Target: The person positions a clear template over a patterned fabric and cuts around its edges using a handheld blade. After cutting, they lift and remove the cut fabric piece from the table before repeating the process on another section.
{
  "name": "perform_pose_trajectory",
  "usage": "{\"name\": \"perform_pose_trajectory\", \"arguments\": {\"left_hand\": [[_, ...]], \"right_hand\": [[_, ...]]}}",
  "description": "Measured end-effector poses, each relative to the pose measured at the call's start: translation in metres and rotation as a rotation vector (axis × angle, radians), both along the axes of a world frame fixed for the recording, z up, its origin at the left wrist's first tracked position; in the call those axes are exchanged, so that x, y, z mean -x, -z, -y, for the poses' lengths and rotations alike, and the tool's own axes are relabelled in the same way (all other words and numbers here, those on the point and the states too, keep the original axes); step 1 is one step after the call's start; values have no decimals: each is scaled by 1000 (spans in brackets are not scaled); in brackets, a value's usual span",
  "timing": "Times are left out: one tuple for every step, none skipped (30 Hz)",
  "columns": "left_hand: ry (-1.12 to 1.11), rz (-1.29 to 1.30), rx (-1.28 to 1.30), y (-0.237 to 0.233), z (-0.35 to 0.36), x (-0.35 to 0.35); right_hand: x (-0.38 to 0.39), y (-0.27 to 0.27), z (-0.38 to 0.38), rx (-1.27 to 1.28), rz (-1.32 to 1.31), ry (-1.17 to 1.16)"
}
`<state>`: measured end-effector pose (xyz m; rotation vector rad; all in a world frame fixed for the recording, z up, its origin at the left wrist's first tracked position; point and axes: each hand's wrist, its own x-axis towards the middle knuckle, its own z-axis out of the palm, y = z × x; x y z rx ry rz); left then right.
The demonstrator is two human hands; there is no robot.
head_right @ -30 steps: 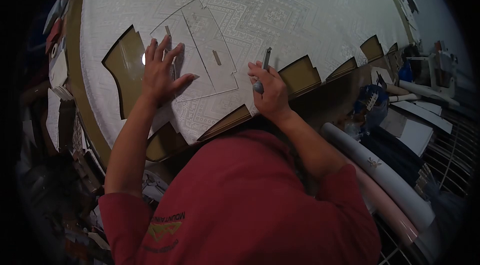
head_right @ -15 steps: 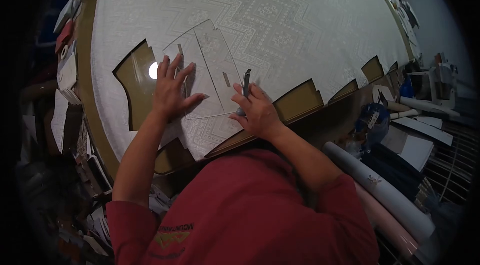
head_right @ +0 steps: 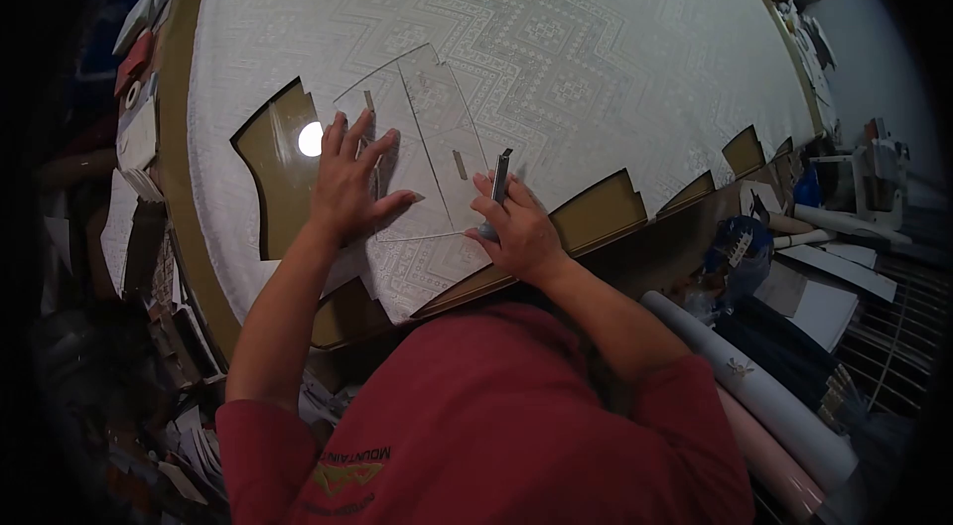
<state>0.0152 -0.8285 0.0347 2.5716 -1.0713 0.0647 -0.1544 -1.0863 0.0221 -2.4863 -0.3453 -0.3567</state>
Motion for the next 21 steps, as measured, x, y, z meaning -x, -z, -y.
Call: {"name": "perform_pose_trajectory", "arguments": {"left_hand": [[3, -2, -1, -1, 0, 0], [6, -3, -2, -1, 0, 1], [5, -3, -2, -1, 0, 1], [4, 1, -3, 0, 1, 0], [3, 5, -5, 0, 0, 0], [3, 6, -8, 0, 0, 1], [3, 6, -5, 0, 0, 1], [4, 6, -2, 0, 0, 1], [4, 10, -4, 1, 0, 1], [6, 8, 4, 2, 0, 1], [8, 7, 11, -3, 2, 1], [6, 11, 4, -7, 4, 0], [-8, 26, -92, -10, 8, -2], [-21, 40, -187, -14, 13, -2], [-24, 42, -193, -13, 18, -8], [85, 47, -230, -12, 26, -16], [195, 49, -265, -12, 31, -18], [188, 53, -263, -11, 34, -16], [183, -12, -227, -11, 38, -14], [181, -77, -191, -18, 43, -12], [181, -75, -194, -26, 46, -11]], "right_hand": [[0, 1, 0, 0, 0, -2], [0, 2, 0, -5, 4, 1], [0, 3, 0, -9, 8, 4], [0, 3, 0, -10, 8, 4], [0, 2, 0, -8, 12, 3], [0, 2, 0, -7, 16, 3], [0, 2, 0, -10, 18, 3], [0, 1, 0, -2, 13, 3], [0, 0, 0, 5, 9, 2], [0, 0, 0, 2, 11, 2], [0, 0, 0, 9, 7, 2], [0, 0, 0, 14, 3, 2], [0, 0, -1, 5, 4, 2], [0, -1, -1, 6, -8, 9], [0, -2, -1, 12, -17, 13], [-1, -2, -2, 11, -8, 7], [-1, 0, -2, 24, 1, 6], [-1, 0, -1, 39, 10, 5], [-1, 0, 0, 41, 16, -1], [-1, 0, -1, 38, 20, 3], [0, 0, -2, 31, 22, 10]]}}
